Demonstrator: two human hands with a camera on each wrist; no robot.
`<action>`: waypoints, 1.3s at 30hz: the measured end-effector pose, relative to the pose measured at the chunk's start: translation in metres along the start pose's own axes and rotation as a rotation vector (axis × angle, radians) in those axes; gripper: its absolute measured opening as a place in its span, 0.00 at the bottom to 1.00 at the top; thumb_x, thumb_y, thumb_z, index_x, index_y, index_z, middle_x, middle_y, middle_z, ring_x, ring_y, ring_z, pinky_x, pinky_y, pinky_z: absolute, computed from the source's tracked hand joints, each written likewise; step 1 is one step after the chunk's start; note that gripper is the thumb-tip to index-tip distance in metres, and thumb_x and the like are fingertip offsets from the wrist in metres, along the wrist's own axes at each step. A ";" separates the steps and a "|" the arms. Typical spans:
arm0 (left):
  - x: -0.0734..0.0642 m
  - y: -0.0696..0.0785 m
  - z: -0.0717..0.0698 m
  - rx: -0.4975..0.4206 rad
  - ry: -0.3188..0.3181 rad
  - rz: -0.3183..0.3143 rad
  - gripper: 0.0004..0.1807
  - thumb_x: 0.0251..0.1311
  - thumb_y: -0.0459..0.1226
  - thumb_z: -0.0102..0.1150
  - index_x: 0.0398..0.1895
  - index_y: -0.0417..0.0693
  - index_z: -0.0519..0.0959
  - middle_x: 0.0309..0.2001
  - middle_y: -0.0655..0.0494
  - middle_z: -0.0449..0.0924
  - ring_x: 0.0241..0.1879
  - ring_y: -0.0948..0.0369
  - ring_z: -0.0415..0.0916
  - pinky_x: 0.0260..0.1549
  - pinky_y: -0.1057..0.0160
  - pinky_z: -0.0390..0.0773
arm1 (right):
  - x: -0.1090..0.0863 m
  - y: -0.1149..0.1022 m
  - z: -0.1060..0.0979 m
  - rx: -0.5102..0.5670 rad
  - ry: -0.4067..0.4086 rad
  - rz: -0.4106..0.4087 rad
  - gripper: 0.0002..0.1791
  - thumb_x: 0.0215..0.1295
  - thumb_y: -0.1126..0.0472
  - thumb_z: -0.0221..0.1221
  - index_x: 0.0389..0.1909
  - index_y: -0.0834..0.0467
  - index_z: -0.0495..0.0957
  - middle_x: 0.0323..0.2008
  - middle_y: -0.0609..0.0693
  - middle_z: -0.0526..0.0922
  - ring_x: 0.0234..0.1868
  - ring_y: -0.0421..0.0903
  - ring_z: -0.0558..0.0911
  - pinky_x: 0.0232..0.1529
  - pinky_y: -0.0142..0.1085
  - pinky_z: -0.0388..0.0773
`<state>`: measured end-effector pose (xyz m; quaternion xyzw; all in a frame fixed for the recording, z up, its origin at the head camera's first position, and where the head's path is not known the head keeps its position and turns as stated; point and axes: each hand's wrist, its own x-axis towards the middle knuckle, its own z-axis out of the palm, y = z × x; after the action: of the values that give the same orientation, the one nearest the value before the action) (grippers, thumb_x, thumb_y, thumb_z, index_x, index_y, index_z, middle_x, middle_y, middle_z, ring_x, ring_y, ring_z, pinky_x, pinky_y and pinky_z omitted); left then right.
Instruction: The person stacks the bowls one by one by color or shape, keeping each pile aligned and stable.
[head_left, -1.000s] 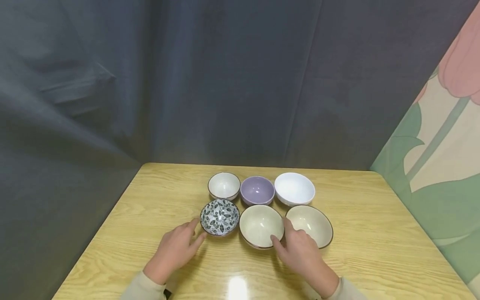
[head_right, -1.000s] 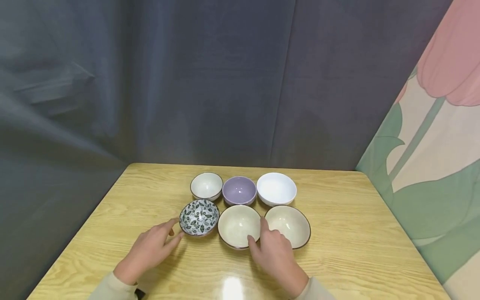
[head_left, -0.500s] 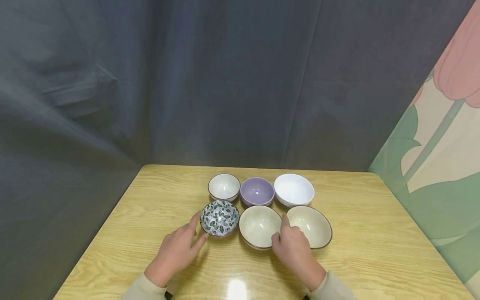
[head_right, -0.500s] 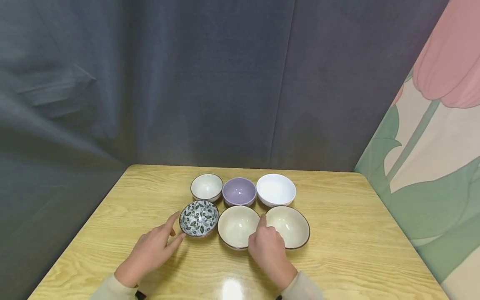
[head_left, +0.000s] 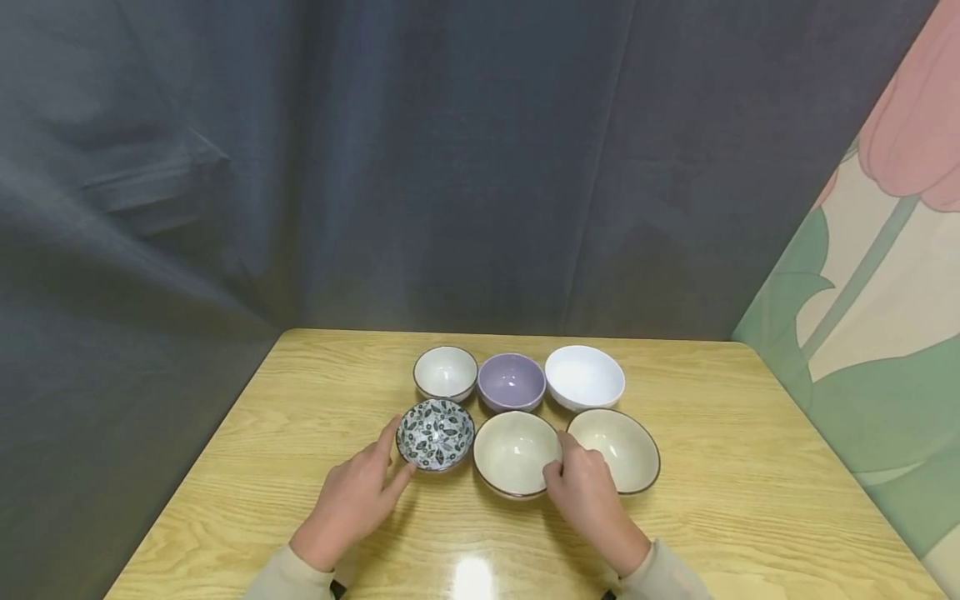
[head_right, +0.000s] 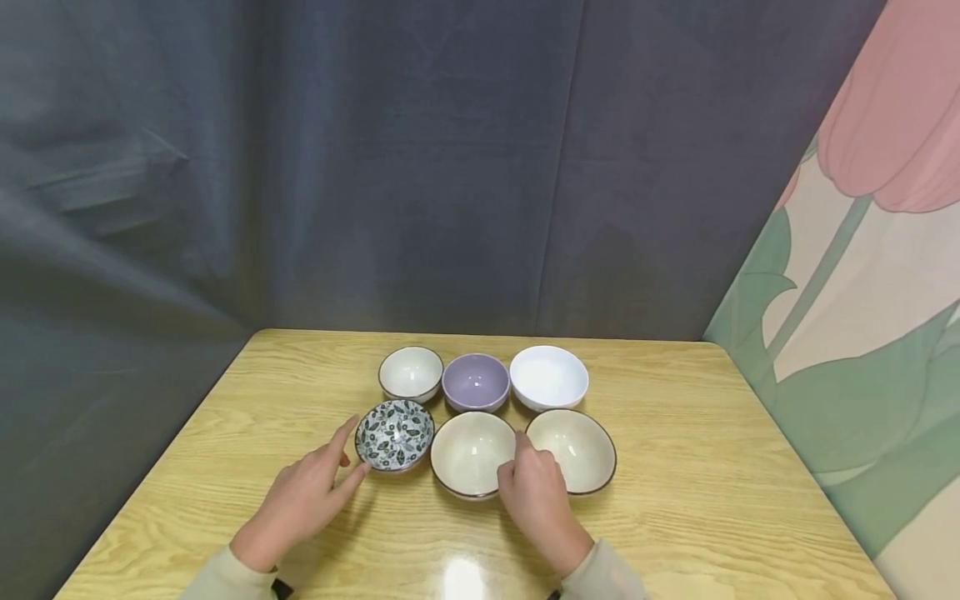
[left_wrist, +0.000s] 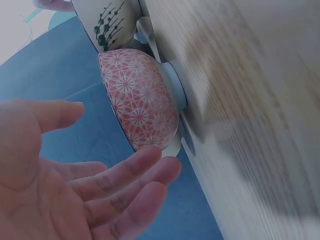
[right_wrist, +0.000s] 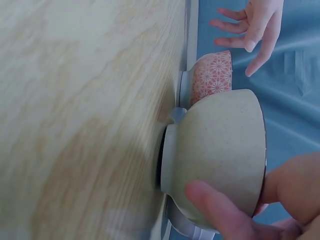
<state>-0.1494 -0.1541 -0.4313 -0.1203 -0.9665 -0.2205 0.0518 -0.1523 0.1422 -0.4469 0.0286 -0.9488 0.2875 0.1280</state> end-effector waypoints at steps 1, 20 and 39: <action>0.000 0.000 0.000 -0.003 0.003 0.001 0.37 0.68 0.47 0.60 0.76 0.44 0.60 0.43 0.44 0.85 0.40 0.52 0.84 0.31 0.46 0.82 | 0.000 0.000 0.000 0.004 0.002 -0.002 0.25 0.53 0.71 0.55 0.53 0.78 0.75 0.36 0.71 0.84 0.32 0.56 0.85 0.32 0.50 0.82; 0.016 0.038 -0.005 -0.358 0.018 0.011 0.16 0.69 0.44 0.57 0.52 0.45 0.79 0.27 0.65 0.77 0.19 0.69 0.69 0.19 0.66 0.70 | 0.002 0.003 -0.016 0.067 0.003 -0.054 0.20 0.56 0.72 0.57 0.51 0.74 0.79 0.09 0.39 0.67 0.12 0.36 0.66 0.15 0.30 0.63; 0.032 0.070 0.018 -0.426 -0.132 0.124 0.23 0.79 0.44 0.39 0.64 0.41 0.73 0.32 0.59 0.84 0.28 0.68 0.75 0.32 0.63 0.74 | 0.006 0.006 -0.056 0.226 -0.056 0.056 0.19 0.64 0.70 0.57 0.55 0.72 0.77 0.17 0.48 0.82 0.13 0.42 0.80 0.11 0.30 0.69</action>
<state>-0.1629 -0.0779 -0.4137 -0.2019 -0.8903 -0.4075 -0.0245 -0.1464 0.1781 -0.4031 0.0242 -0.9139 0.3953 0.0893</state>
